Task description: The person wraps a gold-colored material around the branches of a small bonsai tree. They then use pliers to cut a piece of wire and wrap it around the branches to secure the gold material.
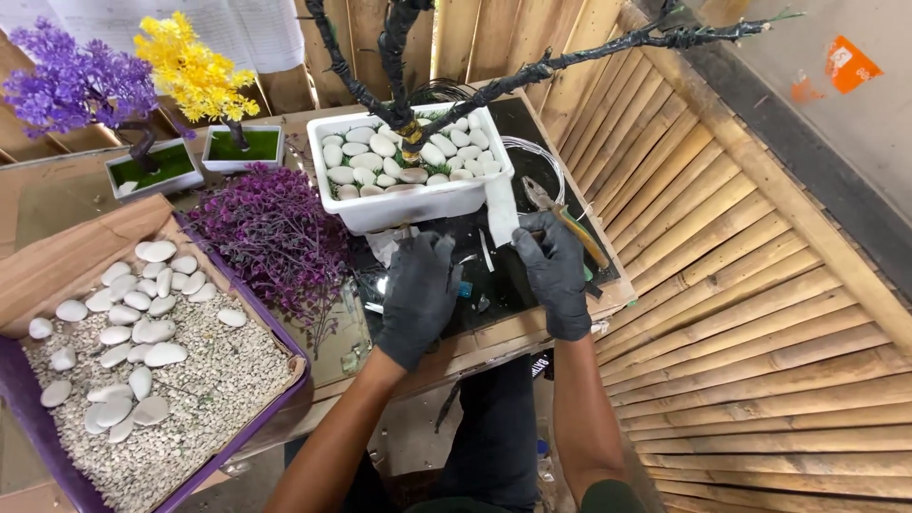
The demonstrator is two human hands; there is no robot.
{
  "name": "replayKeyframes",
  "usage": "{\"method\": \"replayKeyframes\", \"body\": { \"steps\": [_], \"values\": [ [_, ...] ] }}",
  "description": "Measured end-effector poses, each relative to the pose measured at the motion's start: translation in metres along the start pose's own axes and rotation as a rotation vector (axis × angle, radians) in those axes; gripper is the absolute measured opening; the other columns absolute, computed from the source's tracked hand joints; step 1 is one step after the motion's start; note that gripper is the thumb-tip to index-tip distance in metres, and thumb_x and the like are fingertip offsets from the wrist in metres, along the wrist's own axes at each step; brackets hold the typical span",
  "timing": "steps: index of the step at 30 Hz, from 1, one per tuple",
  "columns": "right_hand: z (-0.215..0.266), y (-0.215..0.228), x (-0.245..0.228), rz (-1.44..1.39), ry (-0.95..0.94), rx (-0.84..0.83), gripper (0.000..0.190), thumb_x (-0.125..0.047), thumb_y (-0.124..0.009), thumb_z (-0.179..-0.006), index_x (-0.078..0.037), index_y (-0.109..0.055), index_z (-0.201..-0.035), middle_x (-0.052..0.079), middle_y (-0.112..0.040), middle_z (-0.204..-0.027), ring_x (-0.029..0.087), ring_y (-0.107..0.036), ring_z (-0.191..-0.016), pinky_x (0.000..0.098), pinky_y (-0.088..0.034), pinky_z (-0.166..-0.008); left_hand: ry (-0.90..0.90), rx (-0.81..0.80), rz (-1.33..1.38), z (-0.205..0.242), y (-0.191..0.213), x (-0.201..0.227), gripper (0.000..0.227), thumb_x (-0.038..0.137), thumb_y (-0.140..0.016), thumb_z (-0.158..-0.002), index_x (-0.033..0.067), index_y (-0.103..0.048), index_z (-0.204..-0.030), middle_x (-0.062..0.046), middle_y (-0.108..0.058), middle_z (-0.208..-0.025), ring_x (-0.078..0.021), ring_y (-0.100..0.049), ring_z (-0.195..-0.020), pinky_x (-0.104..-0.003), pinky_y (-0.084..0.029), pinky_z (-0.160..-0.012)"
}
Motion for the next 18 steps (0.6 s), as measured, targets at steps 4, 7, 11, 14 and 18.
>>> {"method": "replayKeyframes", "body": {
  "steps": [4, 7, 11, 14, 18],
  "values": [
    [0.002, -0.016, 0.015, -0.148, -0.131, -0.062, 0.003, -0.016, -0.071, -0.095, -0.016, -0.074, -0.095, 0.001, -0.064, -0.069, 0.009, -0.057, -0.066, 0.0257, -0.051, -0.059, -0.079, -0.030, 0.171, -0.023, 0.049, 0.019, 0.055, 0.039, -0.064, -0.096, 0.0144, -0.054, -0.144, -0.012, -0.057, -0.119, -0.0371, -0.060, -0.108, -0.045, -0.055, -0.083],
    [0.007, -0.028, 0.017, -0.197, -0.189, -0.137, 0.002, -0.015, -0.072, -0.093, -0.016, -0.073, -0.092, 0.002, -0.064, -0.066, 0.009, -0.058, -0.059, 0.0226, -0.051, -0.053, -0.123, -0.003, 0.066, -0.024, 0.031, 0.021, 0.060, 0.040, -0.067, -0.092, 0.0194, -0.053, -0.146, -0.013, -0.058, -0.119, -0.0366, -0.059, -0.113, -0.046, -0.056, -0.087],
    [0.016, -0.016, -0.028, -0.332, -0.060, -0.108, 0.007, -0.013, -0.067, -0.097, -0.010, -0.073, -0.100, 0.003, -0.067, -0.077, 0.008, -0.056, -0.077, 0.0237, -0.050, -0.068, -0.152, 0.038, 0.204, -0.027, 0.020, 0.016, 0.033, 0.031, -0.059, -0.098, 0.0211, -0.066, -0.128, -0.007, -0.058, -0.103, -0.0333, -0.060, -0.100, -0.044, -0.055, -0.079],
    [0.012, -0.009, -0.038, -0.426, 0.049, -0.078, 0.016, -0.015, -0.061, -0.101, -0.007, -0.070, -0.112, 0.006, -0.070, -0.093, 0.009, -0.060, -0.091, 0.0247, -0.052, -0.083, 0.011, -0.023, 0.557, -0.039, 0.031, 0.012, 0.018, 0.030, -0.064, -0.099, 0.0177, -0.071, -0.111, -0.004, -0.059, -0.091, -0.0313, -0.062, -0.092, -0.043, -0.054, -0.077],
    [0.006, -0.001, -0.033, -0.379, 0.163, -0.073, 0.036, -0.007, -0.074, -0.089, -0.006, -0.065, -0.124, 0.011, -0.070, -0.124, 0.018, -0.067, -0.113, 0.0320, -0.055, -0.097, 0.425, -0.042, 1.119, -0.037, 0.026, 0.009, 0.033, 0.032, -0.076, -0.096, -0.0006, -0.073, -0.102, -0.022, -0.068, -0.093, -0.0410, -0.067, -0.099, -0.049, -0.053, -0.085]
  ]
}}
Point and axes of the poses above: each hand's wrist, its own z-axis away from the middle knuckle, its own y-axis out of the back of the hand, x = y × z, the point moved 4 cm from there along -z, towards the middle knuckle
